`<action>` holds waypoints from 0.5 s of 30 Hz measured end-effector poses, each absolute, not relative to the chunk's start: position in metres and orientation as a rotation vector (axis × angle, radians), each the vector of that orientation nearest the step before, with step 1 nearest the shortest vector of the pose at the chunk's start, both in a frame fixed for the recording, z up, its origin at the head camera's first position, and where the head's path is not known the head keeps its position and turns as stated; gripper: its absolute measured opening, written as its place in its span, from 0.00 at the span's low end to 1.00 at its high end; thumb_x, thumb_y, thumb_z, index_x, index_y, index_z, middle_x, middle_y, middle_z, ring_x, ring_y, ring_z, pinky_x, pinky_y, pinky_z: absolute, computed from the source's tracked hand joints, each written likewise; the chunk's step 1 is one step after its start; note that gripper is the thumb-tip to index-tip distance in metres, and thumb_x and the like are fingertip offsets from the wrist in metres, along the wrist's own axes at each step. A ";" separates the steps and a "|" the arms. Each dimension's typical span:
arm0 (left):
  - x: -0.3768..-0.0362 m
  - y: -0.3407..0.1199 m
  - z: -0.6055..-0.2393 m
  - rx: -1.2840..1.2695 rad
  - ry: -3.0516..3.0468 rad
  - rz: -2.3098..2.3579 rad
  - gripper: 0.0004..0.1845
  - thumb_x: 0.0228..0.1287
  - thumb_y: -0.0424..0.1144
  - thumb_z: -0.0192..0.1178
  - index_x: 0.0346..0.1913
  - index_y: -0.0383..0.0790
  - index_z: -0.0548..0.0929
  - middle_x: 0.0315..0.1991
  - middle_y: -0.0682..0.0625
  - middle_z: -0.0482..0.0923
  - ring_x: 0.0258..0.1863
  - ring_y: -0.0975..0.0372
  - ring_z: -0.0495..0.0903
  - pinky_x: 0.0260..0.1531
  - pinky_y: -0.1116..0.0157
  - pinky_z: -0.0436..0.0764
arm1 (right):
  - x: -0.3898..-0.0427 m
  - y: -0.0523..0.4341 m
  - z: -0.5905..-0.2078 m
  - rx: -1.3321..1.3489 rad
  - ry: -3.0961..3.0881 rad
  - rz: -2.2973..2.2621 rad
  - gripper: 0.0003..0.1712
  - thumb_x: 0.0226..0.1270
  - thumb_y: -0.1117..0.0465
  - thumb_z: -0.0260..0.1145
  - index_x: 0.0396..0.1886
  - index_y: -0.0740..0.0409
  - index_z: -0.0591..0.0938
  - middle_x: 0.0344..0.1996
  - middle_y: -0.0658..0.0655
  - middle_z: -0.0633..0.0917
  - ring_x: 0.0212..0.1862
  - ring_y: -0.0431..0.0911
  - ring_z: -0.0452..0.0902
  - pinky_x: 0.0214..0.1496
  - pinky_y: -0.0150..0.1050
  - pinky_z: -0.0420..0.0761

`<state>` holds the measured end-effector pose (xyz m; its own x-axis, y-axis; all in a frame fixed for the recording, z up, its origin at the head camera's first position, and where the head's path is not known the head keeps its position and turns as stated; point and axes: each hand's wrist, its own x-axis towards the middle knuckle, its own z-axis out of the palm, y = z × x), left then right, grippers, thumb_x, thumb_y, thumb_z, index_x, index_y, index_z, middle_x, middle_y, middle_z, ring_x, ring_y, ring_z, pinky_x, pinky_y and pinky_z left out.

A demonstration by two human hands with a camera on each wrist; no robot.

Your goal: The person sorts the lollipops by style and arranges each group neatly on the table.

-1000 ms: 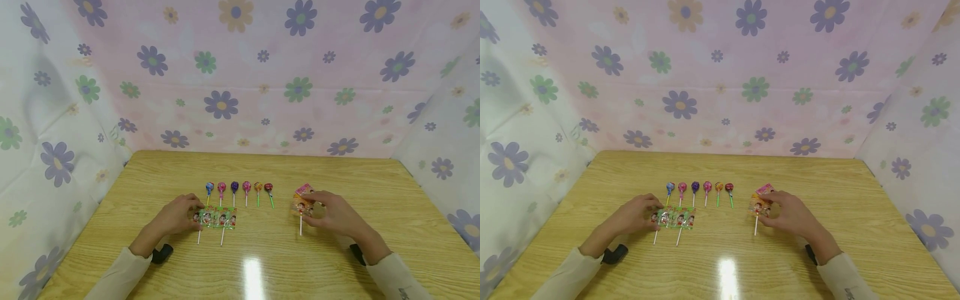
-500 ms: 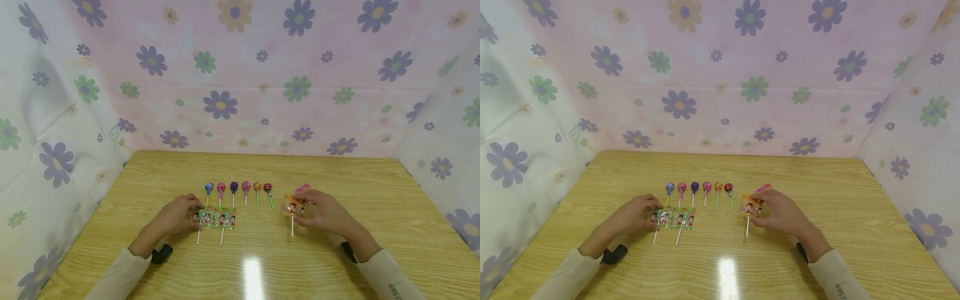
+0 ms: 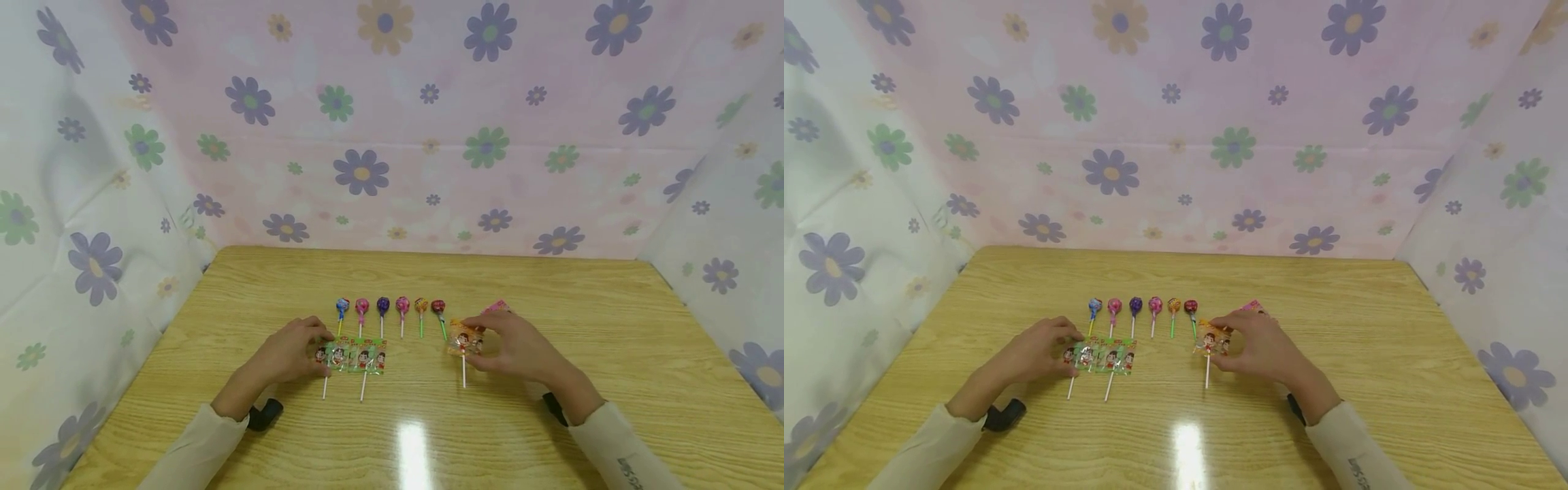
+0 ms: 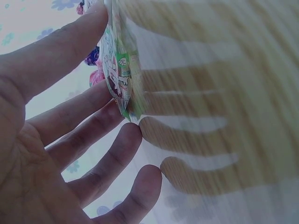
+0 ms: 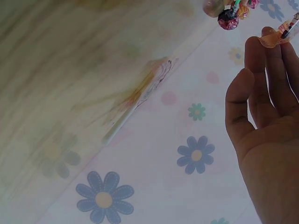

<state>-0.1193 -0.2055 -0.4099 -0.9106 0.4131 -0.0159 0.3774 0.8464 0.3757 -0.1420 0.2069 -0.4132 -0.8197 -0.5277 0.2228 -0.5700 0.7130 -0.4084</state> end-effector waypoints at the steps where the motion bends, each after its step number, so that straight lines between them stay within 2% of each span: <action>1: -0.119 -0.205 -0.410 0.631 2.925 0.565 0.28 0.48 0.50 0.78 0.53 0.44 0.85 0.55 0.48 0.79 0.53 0.49 0.77 0.53 0.48 0.80 | -0.143 0.206 -0.413 0.913 -2.823 0.720 0.30 0.56 0.43 0.76 0.58 0.48 0.84 0.49 0.46 0.86 0.53 0.48 0.81 0.57 0.56 0.79; 4: -0.119 -0.205 -0.410 0.634 2.924 0.567 0.28 0.48 0.49 0.78 0.53 0.43 0.85 0.55 0.48 0.79 0.53 0.49 0.78 0.52 0.48 0.80 | -0.144 0.203 -0.414 0.932 -2.814 0.711 0.30 0.56 0.43 0.76 0.58 0.47 0.84 0.51 0.47 0.86 0.54 0.49 0.81 0.55 0.54 0.81; 15: -0.118 -0.204 -0.408 0.613 2.919 0.568 0.28 0.48 0.49 0.78 0.53 0.43 0.85 0.56 0.48 0.78 0.54 0.49 0.77 0.53 0.48 0.80 | -0.143 0.186 -0.411 0.946 -2.833 0.677 0.31 0.56 0.42 0.74 0.59 0.45 0.83 0.55 0.49 0.85 0.59 0.52 0.80 0.57 0.57 0.79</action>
